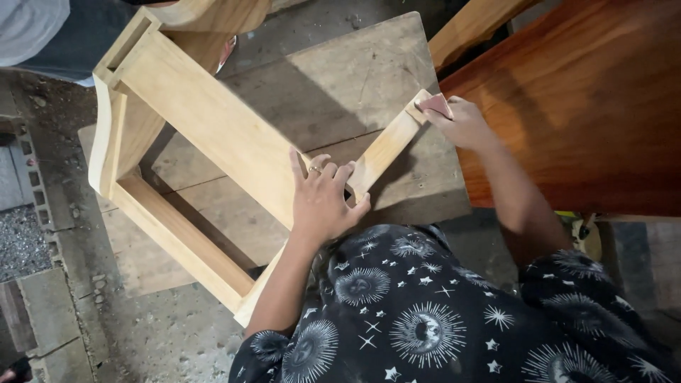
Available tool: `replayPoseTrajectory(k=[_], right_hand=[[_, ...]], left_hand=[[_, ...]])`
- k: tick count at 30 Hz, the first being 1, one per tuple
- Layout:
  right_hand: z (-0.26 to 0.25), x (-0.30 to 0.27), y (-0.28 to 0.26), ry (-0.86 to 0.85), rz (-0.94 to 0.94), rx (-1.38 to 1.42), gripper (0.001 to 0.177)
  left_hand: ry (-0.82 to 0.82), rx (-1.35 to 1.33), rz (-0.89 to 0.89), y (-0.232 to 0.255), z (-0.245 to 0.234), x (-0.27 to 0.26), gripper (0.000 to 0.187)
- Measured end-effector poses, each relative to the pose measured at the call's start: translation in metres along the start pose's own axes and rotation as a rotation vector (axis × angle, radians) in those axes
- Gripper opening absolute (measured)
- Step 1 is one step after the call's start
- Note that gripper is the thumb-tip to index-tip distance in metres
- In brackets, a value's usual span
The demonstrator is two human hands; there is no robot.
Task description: The person sands a wooden chair frame using a sanding block. They work on various parts of the frame, including the legs and crossbars, while standing in a workshop. The person rotates the chair to access different surfaces.
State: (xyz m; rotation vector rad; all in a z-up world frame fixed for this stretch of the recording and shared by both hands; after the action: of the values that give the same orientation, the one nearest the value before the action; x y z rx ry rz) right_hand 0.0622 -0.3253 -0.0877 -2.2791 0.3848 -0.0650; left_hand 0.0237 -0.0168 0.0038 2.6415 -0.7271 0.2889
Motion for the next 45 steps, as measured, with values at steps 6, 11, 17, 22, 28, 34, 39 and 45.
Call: replayPoseTrajectory(k=[6, 11, 17, 22, 28, 34, 39, 45], right_hand=[[0.018, 0.016, 0.006, 0.094, -0.219, -0.143, 0.042], [0.026, 0.019, 0.021, 0.198, -0.274, -0.167, 0.060], [0.021, 0.016, 0.012, 0.300, -0.329, -0.300, 0.055], [0.008, 0.036, 0.001, 0.124, -0.222, -0.151, 0.045], [0.016, 0.025, -0.017, 0.205, -0.489, -0.118, 0.038], [-0.021, 0.005, -0.022, -0.271, -0.107, -0.107, 0.076], [-0.001, 0.004, -0.003, -0.062, -0.387, -0.291, 0.034], [0.027, 0.037, 0.039, 0.151, -0.310, -0.082, 0.059]], left_hand=[[0.013, -0.005, -0.003, 0.000, 0.001, -0.004, 0.059], [0.017, -0.007, 0.009, 0.000, -0.004, 0.004, 0.059], [0.044, -0.017, 0.029, 0.000, 0.001, -0.002, 0.058], [0.092, -0.026, 0.034, -0.001, 0.000, 0.000, 0.056], [0.112, -0.040, 0.033, 0.000, 0.000, -0.004, 0.055], [0.101, -0.046, 0.020, 0.001, -0.002, -0.002, 0.056], [0.099, -0.066, 0.031, -0.001, -0.001, 0.000, 0.056], [0.126, -0.030, 0.041, -0.003, -0.002, 0.002, 0.054]])
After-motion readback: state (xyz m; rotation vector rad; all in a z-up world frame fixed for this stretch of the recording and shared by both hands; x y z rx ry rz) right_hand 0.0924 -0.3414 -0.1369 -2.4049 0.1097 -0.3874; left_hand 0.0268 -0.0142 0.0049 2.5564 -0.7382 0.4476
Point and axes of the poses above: each hand's wrist, its own x-axis towards the middle knuckle, its own z-axis out of the palm, y = z × x, the point moved 3 cm from there along x, towards the middle knuckle, and after that the axes turned 14 degrees about y, right-handed, at the moved point
